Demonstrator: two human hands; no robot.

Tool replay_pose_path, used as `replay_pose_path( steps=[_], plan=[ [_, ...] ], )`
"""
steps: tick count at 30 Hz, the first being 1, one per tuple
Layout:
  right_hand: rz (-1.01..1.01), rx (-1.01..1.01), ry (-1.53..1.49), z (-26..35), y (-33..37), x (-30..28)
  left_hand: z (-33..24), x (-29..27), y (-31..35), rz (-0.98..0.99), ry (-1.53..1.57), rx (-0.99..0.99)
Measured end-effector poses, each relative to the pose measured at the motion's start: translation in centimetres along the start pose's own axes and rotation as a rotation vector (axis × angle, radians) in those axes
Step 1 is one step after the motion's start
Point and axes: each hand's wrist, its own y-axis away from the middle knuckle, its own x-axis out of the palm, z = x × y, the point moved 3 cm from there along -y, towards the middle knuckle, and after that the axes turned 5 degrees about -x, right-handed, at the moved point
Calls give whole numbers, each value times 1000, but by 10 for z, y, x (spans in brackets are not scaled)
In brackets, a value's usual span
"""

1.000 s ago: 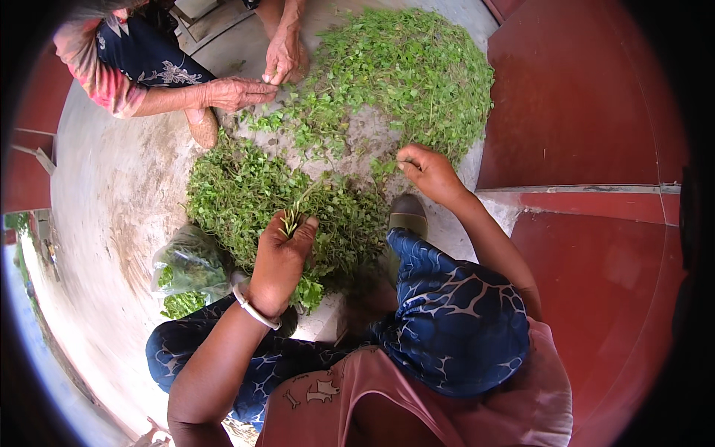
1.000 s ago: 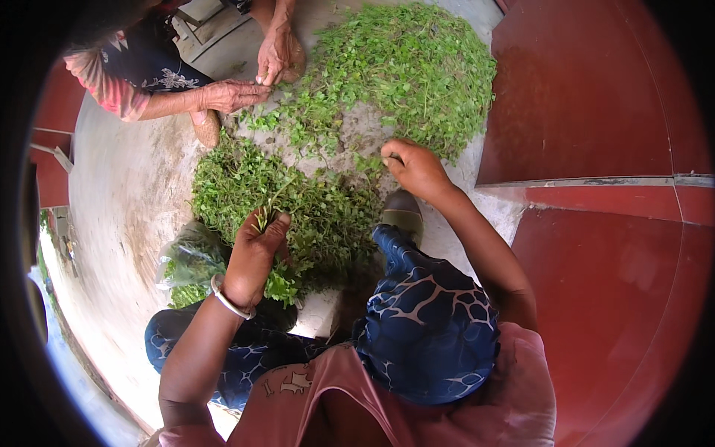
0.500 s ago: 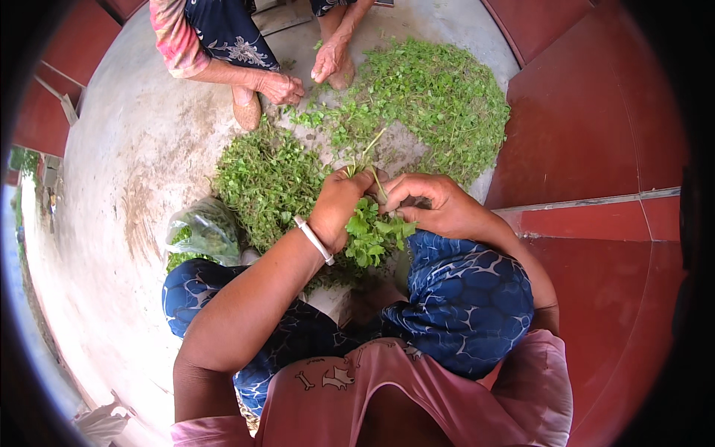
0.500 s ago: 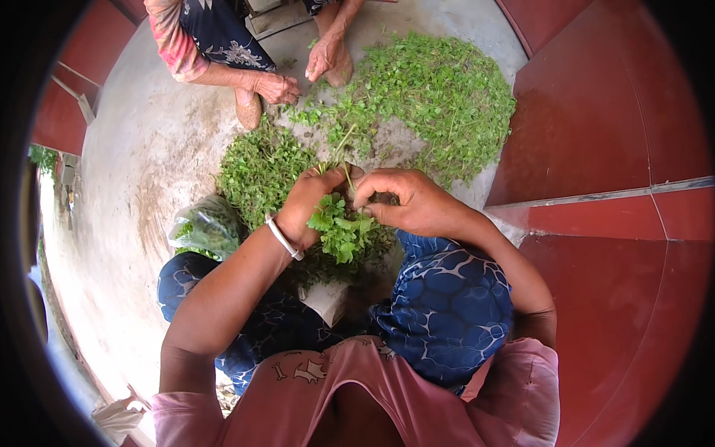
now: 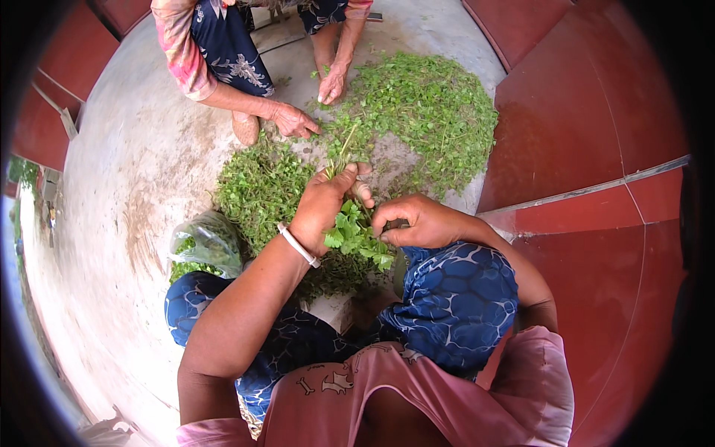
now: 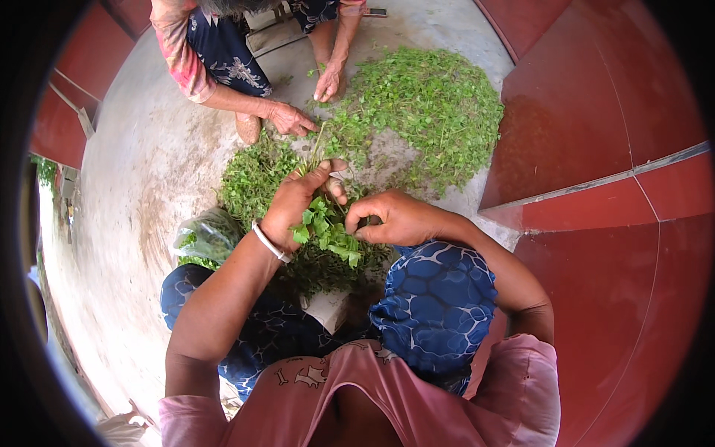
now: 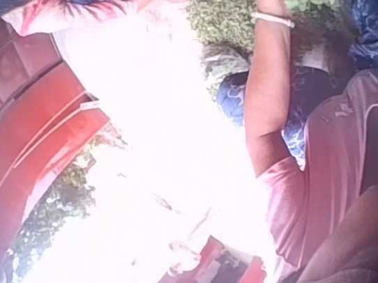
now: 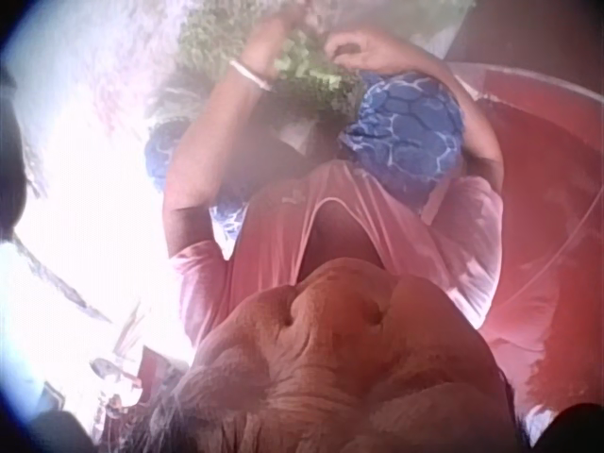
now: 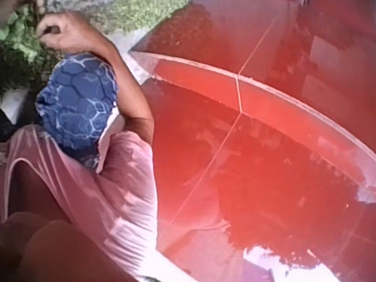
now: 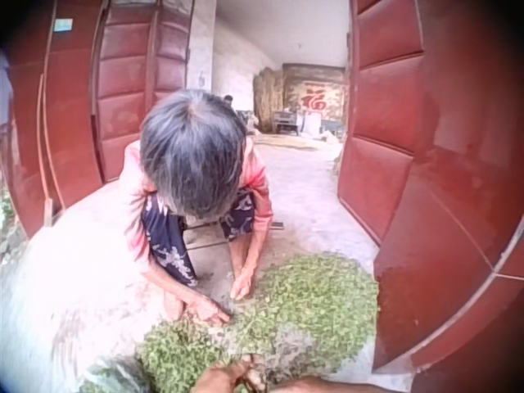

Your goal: The person sits on the floor and sorts through a large pile of green leafy herbs, picking up stems and separating leaves by hand. They place the separated leaves into a plastic bag while discarding stems onto the floor.

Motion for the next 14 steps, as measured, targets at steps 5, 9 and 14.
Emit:
replay_pose_path(
  steps=[5, 9, 14],
  plan=[
    [6, 14, -502, -3, 0, 2, -9, 4, 10, 38, -113, 22],
    [-569, -42, -637, -20, 11, -26, -14, 4, 14, 167, -37, 12],
    [-537, -55, -698, -20, 4, -18, -7, 6, 16, 275, -113, -65]
  ],
)
